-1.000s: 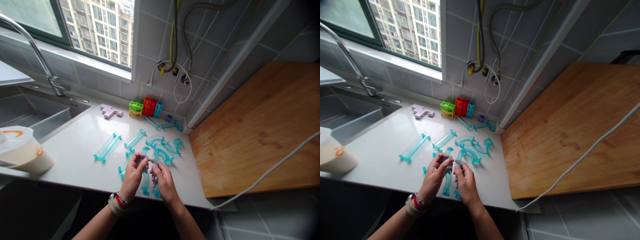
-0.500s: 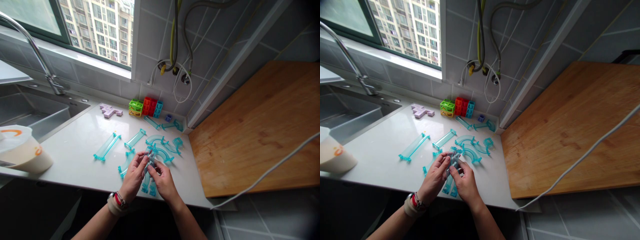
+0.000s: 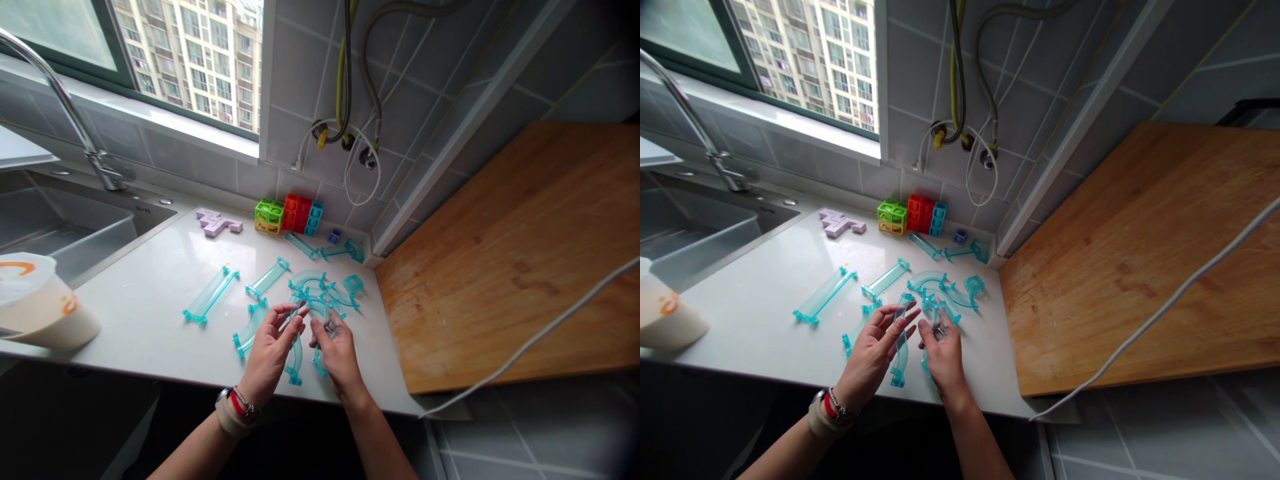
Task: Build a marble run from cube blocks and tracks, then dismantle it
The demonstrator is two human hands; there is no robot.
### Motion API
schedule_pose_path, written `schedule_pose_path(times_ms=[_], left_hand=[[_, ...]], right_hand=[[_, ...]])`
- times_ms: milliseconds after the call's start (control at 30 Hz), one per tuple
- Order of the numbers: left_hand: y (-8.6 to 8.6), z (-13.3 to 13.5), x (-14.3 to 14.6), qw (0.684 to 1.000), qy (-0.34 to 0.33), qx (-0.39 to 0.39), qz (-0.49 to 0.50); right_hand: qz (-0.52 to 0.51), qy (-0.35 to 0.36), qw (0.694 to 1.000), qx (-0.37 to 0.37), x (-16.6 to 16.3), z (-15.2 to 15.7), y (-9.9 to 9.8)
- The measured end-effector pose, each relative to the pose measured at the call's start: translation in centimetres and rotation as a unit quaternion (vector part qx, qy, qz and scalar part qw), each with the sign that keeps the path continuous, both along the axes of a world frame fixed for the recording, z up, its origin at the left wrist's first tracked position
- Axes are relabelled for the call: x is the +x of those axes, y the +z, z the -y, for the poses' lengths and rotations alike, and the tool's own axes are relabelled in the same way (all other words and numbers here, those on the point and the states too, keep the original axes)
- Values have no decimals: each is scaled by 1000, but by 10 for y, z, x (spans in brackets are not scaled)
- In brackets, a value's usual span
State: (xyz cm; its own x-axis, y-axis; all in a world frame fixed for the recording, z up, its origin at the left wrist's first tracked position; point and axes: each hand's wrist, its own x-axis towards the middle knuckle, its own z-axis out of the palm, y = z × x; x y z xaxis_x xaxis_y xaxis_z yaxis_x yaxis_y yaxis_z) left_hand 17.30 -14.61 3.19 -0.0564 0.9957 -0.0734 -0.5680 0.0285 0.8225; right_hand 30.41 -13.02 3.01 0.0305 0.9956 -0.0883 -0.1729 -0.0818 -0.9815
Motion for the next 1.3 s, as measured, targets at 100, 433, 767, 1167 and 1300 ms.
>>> schedule_pose_path(times_ms=[100, 433, 767, 1167, 1300], left_hand=[[1, 0, 2, 1000, -3, 3, -10], [7, 1, 1, 998, 14, -10, -62], [11, -1, -7, 999, -18, -32, -2], [26, 1, -10, 978, -105, -142, 112], [35, 7, -7, 970, -142, -153, 128]], right_hand=[[-119, 33, 990, -62, -6, 4, 0], [-205, 27, 977, -59, -20, 9, 6], [-194, 30, 979, -63, -10, 9, 4], [333, 196, 788, 479, 42, 26, 44], [374, 207, 753, 500, 34, 34, 44]])
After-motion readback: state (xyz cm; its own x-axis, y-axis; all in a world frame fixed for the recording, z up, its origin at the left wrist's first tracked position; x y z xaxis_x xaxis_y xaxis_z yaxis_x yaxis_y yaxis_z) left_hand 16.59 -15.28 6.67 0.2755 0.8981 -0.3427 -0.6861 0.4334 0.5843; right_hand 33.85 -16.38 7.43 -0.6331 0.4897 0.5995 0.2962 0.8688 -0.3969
